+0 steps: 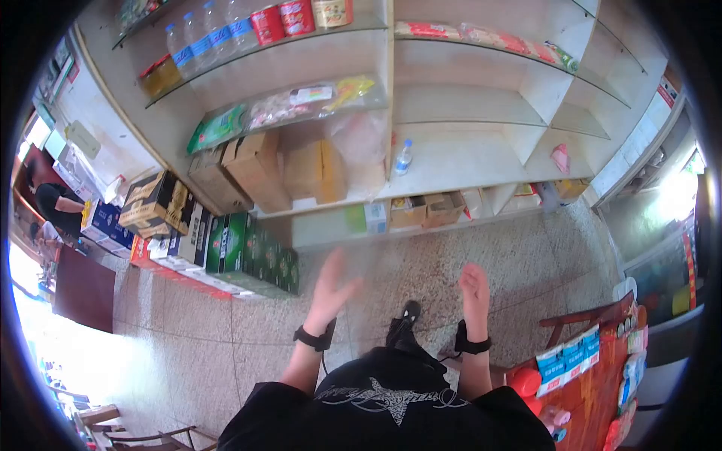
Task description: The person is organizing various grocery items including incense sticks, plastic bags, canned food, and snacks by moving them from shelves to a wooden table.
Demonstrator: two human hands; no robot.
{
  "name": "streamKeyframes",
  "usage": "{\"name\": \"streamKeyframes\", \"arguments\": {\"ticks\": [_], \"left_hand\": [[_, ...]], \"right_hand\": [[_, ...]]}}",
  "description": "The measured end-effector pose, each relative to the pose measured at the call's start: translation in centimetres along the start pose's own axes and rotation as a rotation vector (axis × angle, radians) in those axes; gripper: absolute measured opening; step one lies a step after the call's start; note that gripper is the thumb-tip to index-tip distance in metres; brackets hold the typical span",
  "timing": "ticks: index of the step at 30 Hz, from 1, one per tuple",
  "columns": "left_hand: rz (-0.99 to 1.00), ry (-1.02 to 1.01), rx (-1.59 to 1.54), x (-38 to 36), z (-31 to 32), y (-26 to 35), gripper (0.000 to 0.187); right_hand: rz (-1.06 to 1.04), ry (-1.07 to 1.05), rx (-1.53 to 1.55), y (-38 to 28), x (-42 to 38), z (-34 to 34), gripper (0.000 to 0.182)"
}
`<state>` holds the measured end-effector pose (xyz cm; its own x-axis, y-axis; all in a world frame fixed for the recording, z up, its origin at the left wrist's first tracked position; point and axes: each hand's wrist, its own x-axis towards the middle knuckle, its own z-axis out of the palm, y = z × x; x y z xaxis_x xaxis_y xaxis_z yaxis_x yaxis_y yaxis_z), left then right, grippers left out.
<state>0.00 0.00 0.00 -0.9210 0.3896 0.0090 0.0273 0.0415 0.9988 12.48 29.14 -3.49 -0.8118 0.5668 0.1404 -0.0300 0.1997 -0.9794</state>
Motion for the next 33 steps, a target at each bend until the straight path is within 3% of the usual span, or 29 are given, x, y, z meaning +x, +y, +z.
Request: {"name": "streamKeyframes", "arguments": {"ticks": [6, 9, 14, 19, 21, 29, 32, 33], "left_hand": [[0.234, 0.029, 0.072, 11.7, 5.1, 6.5, 0.074], [0.355, 0.025, 0.193, 16.9, 6.8, 8.4, 0.073], [0.539, 0.075, 0.441, 24.8, 9.5, 13.1, 0.074], [0.464, -0.07, 0.166, 33.1, 11.2, 16.5, 0.067], [0.327, -0.186, -0.234, 37.5, 11.5, 16.7, 0.064], [0.317, -0.366, -0.265, 50.3, 11.2, 19.1, 0.062], [0.221, -0.424, -0.264, 52.7, 11.0, 19.1, 0.06], [0.223, -0.442, -0.26, 53.7, 10.9, 18.9, 0.06]], "right_hand": [[-0.086, 0.125, 0.098, -3.6, 12.8, -4.2, 0.045], [-0.198, 0.15, -0.077, -6.1, 18.2, -5.6, 0.05], [-0.581, 0.035, -0.394, -12.0, 29.9, -4.0, 0.062], [-0.832, -0.022, -0.637, -14.5, 41.2, 2.0, 0.071], [-0.843, -0.007, -0.702, -15.3, 44.4, 4.8, 0.072], [-0.982, 0.116, -0.719, -18.8, 56.7, 12.0, 0.074], [-0.997, 0.202, -0.929, -19.1, 60.6, 12.7, 0.073], [-0.93, 0.133, -0.982, -19.5, 61.2, 12.6, 0.072]]}}
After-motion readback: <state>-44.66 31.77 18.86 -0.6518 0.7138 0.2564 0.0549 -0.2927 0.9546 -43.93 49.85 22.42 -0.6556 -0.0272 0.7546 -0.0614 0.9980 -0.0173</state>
